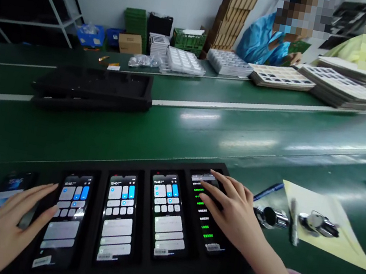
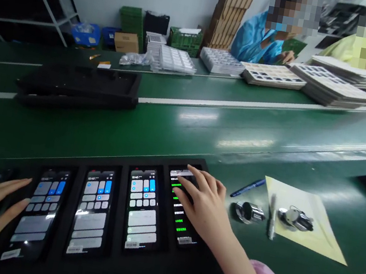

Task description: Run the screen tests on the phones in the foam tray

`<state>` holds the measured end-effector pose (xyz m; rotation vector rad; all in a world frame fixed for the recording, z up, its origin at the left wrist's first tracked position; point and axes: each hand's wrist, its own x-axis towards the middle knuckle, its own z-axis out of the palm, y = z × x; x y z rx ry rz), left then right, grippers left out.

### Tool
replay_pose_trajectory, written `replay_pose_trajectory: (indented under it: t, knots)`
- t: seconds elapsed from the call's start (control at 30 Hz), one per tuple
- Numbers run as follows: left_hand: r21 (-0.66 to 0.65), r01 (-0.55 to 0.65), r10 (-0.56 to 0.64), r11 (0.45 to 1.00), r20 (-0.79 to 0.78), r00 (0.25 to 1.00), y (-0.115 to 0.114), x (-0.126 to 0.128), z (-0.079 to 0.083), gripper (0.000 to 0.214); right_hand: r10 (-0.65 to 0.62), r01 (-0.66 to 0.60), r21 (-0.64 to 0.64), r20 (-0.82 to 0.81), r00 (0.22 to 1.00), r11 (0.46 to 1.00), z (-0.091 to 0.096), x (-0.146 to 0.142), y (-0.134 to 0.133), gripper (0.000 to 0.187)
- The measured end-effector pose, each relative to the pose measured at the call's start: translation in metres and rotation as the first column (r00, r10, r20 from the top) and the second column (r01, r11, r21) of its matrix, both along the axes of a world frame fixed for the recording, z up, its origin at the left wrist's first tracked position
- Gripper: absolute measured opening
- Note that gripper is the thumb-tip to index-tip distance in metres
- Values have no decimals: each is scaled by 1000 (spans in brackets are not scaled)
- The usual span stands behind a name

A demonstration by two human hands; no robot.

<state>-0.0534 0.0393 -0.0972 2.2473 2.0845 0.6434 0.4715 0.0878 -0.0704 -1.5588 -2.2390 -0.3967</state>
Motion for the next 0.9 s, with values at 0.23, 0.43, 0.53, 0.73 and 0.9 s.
replay_pose_trajectory:
  t: [0.23, 0.43, 0.53, 0.73, 0.9]
  knots:
    - [-68, -5, 4, 998, -7, 1000, 11, 10, 7, 65, 25, -25, -1, 87, 996, 1000, -1, 3, -4, 46]
    - [-103, -1, 2, 995, 8, 1000, 10, 7, 0, 64, 22, -23, 20, 51, 998, 1000, 9, 6, -20, 37]
    - [-84, 22, -23, 996, -4, 1000, 10, 4, -6, 61, 30, -30, 8, 62, 998, 1000, 7, -2, -14, 36]
    - [69, 95, -91, 993, -56, 994, 4, 15, -1, 49, 77, -81, 48, 94, 993, 995, -7, -1, -3, 47]
    - [75, 64, -55, 995, -105, 993, 3, 34, 12, 41, 131, -132, 5, -104, 986, 991, -35, 19, 8, 43]
